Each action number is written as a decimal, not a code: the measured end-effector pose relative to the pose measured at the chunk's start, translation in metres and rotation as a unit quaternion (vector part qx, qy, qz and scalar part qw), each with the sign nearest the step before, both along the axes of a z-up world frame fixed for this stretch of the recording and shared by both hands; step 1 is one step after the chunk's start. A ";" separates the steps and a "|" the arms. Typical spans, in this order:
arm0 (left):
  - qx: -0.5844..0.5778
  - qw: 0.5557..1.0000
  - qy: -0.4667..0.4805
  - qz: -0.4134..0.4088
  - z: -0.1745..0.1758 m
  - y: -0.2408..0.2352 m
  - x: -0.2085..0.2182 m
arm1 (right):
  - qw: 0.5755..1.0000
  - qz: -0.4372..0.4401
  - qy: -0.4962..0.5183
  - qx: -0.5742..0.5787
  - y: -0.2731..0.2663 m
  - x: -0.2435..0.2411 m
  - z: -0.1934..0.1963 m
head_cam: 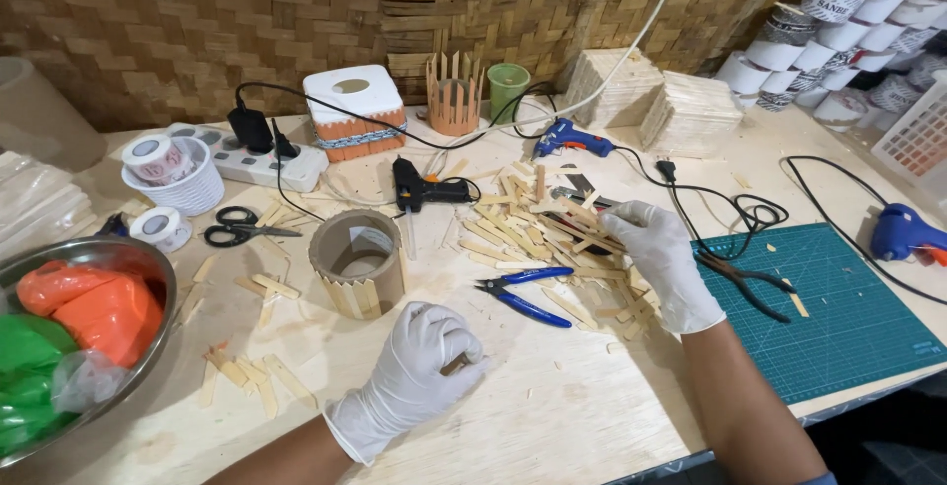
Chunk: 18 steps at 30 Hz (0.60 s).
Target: Cutting popsicle sticks to size and gluing them onto a wooden frame to build a small decorative box.
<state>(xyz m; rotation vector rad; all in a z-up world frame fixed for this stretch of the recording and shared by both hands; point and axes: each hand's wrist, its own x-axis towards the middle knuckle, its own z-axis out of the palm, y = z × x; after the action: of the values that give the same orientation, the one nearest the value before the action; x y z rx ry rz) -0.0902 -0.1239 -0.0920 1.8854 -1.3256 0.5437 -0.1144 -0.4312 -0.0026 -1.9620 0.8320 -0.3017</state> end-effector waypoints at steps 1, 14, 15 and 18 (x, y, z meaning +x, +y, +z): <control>0.000 1.000 0.002 0.001 0.000 0.000 0.000 | 1.000 0.001 -0.003 0.014 0.001 0.000 0.000; 0.015 1.000 0.008 -0.002 -0.001 0.000 0.001 | 0.988 0.100 -0.082 0.085 0.002 -0.003 -0.008; 0.015 1.000 0.007 -0.002 0.000 0.000 0.001 | 0.988 0.101 -0.083 0.085 0.004 -0.004 -0.006; 0.002 1.000 -0.011 0.005 0.000 -0.001 0.000 | 0.983 0.102 -0.100 0.111 0.006 -0.004 -0.008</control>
<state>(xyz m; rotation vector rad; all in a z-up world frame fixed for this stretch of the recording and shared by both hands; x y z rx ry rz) -0.0903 -0.1250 -0.0918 1.8958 -1.3323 0.5684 -0.1179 -0.4253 -0.0108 -1.7562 0.5074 -0.2681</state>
